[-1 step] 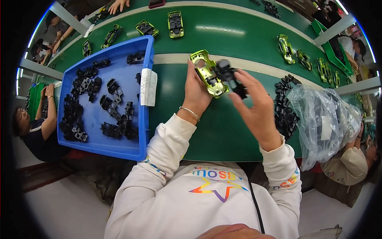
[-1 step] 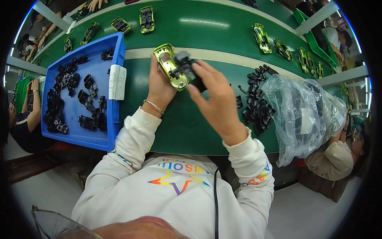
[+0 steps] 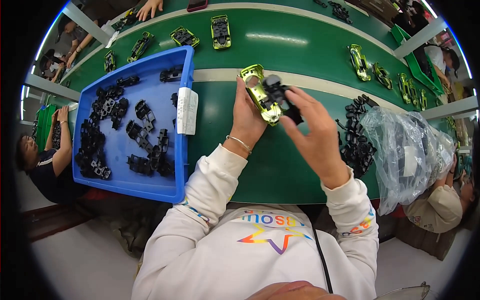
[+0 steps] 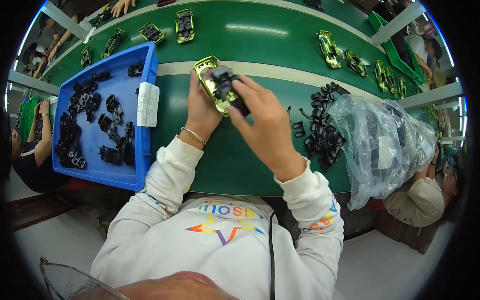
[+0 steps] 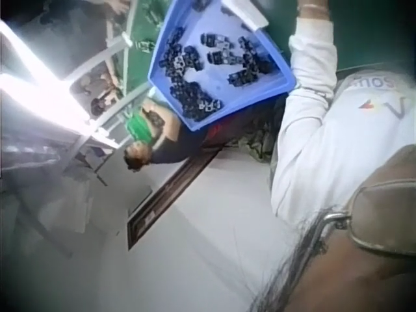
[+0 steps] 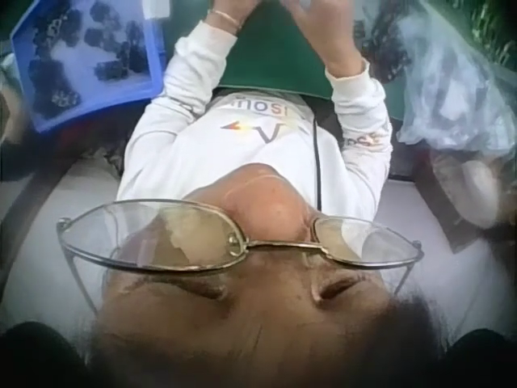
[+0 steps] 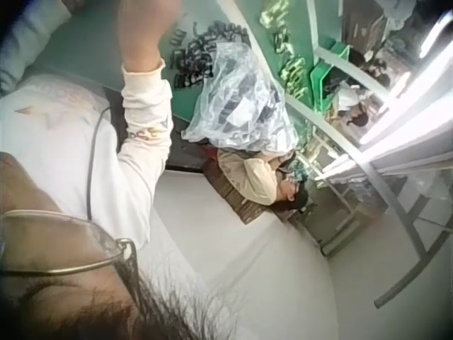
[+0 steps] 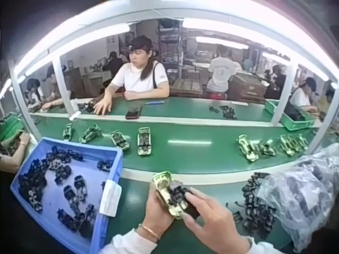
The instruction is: The person assembles toy cars by taking plastic interior pieces and fitting them into toy car shells by hand, then placing the assembled car shells onto the table.
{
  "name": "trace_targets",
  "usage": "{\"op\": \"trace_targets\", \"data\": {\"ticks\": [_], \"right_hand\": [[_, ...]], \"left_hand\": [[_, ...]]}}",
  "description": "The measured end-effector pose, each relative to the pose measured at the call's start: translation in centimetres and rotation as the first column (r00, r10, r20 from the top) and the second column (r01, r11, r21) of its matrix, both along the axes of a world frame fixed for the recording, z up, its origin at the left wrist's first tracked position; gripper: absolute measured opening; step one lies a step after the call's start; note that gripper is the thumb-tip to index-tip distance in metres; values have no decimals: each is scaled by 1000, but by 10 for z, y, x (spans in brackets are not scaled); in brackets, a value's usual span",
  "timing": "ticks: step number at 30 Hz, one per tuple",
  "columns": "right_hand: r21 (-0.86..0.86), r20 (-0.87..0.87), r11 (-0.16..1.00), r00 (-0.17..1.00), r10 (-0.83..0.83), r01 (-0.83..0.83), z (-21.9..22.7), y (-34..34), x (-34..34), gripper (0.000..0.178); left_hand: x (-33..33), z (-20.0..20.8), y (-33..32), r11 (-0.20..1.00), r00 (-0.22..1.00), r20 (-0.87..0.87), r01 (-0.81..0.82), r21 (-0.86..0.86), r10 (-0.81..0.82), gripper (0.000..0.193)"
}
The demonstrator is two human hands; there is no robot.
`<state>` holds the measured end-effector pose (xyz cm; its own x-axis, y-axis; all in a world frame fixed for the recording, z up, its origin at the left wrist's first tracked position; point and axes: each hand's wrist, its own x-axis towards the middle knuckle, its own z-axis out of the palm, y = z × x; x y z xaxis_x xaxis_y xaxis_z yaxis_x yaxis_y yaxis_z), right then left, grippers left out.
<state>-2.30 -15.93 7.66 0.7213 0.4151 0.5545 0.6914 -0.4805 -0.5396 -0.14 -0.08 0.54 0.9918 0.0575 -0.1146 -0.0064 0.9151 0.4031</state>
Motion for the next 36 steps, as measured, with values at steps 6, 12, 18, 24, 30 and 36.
{"op": "trace_targets", "data": {"ticks": [6,12,18,24,30,36], "right_hand": [[-229,136,959,981,-137,166,-8,35,10,43],[-264,97,952,986,-136,157,-4,44,8,44],[-204,65,971,992,-113,124,-13,44,14,40],[-223,-20,972,997,-79,73,-11,47,14,40],[-189,-176,980,984,29,-62,-2,32,15,37],[-344,-67,938,996,-59,33,4,34,4,44]], "left_hand": [[-6,0,-1,999,1000,-11,20,25,-19,54],[-6,1,0,999,999,-8,35,2,-35,59],[-3,0,0,999,999,-39,33,36,-31,64],[-2,-7,1,996,998,19,58,70,-60,65],[-6,-1,-3,989,999,-28,25,145,-21,66],[-10,-2,-2,984,999,-9,34,176,-33,69]]}}
